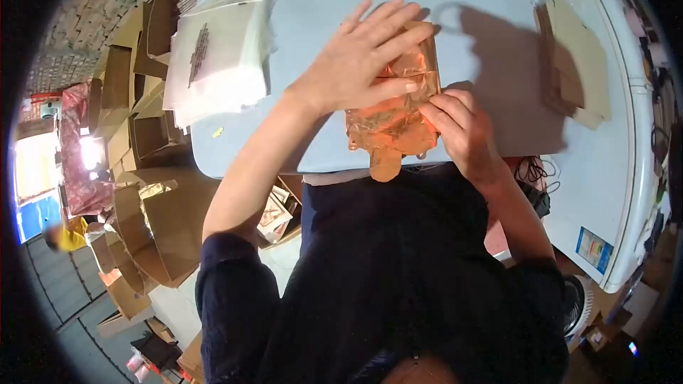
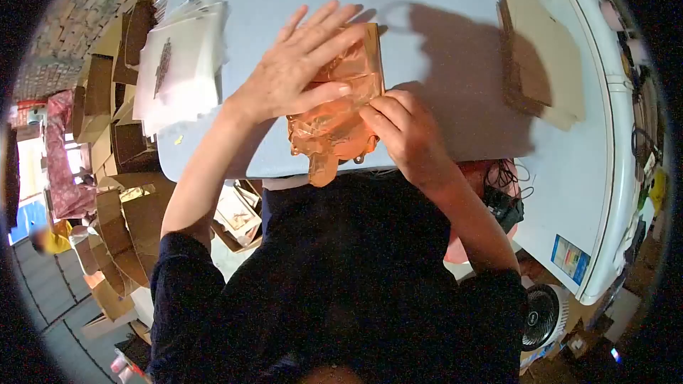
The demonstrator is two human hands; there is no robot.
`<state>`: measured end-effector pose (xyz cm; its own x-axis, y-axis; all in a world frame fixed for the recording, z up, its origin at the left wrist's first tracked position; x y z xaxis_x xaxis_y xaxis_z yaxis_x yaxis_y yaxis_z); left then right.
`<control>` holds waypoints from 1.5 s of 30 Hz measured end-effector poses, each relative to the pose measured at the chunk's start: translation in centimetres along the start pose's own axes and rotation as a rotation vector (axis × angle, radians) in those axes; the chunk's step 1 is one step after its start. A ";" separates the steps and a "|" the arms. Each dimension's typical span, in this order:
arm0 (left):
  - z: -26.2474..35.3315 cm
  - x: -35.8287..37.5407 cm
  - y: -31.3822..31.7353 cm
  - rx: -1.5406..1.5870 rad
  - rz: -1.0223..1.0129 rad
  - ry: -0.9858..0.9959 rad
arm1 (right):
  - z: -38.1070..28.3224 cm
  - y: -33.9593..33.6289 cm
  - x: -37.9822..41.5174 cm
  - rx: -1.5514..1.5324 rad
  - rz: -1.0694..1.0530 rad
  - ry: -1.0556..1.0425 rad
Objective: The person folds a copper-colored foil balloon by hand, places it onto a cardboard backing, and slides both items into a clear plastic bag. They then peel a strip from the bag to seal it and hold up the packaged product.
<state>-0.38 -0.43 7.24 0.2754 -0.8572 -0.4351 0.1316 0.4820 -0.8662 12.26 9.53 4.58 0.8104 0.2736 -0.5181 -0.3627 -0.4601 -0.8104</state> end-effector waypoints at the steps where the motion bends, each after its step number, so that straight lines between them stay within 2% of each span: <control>1: 0.0 0.8 -0.8 0.037 -0.003 -0.037 | 0.1 0.0 0.0 -0.009 0.008 0.000; 8: 1.4 10.0 -2.8 0.142 -0.157 -0.199 | 0.1 -0.5 -0.2 -0.033 0.023 0.065; 13: 3.3 11.1 -2.4 0.176 -0.159 -0.268 | 0.7 -0.6 -0.6 -0.041 0.021 0.084; 23: 1.9 9.5 -1.9 0.189 0.058 -0.315 | 2.5 0.2 -1.2 -0.192 0.014 0.231; 29: 0.8 9.6 -2.0 0.190 0.159 -0.503 | 3.2 0.3 -2.0 -0.195 -0.019 0.274; 32: 0.4 9.7 -2.2 0.187 0.253 -0.521 | 3.5 0.4 -2.3 -0.209 -0.017 0.301; 37: -0.1 9.9 -2.0 0.150 0.281 -0.599 | 3.6 0.9 -2.7 -0.192 -0.054 0.374; 40: -0.3 9.9 -1.9 0.114 0.302 -0.625 | 4.1 1.1 -2.2 -0.266 -0.023 0.509; 45: -0.3 9.5 -1.7 0.017 0.311 -0.638 | 4.4 2.0 -1.5 -0.207 0.038 0.492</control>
<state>1.69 -9.39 4.48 0.8058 -0.4083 -0.4289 -0.0308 0.6944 -0.7189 8.28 11.91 2.54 0.9364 -0.1517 -0.3163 -0.3379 -0.6325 -0.6970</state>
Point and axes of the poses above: each hand's wrist, its own x-axis away from the middle knuckle, its own y-axis out of the palm, z = x × y, the point moved 9 cm from there along -x, towards the middle knuckle, and after that the axes turned 2 degrees about x, right-handed, at the moved point
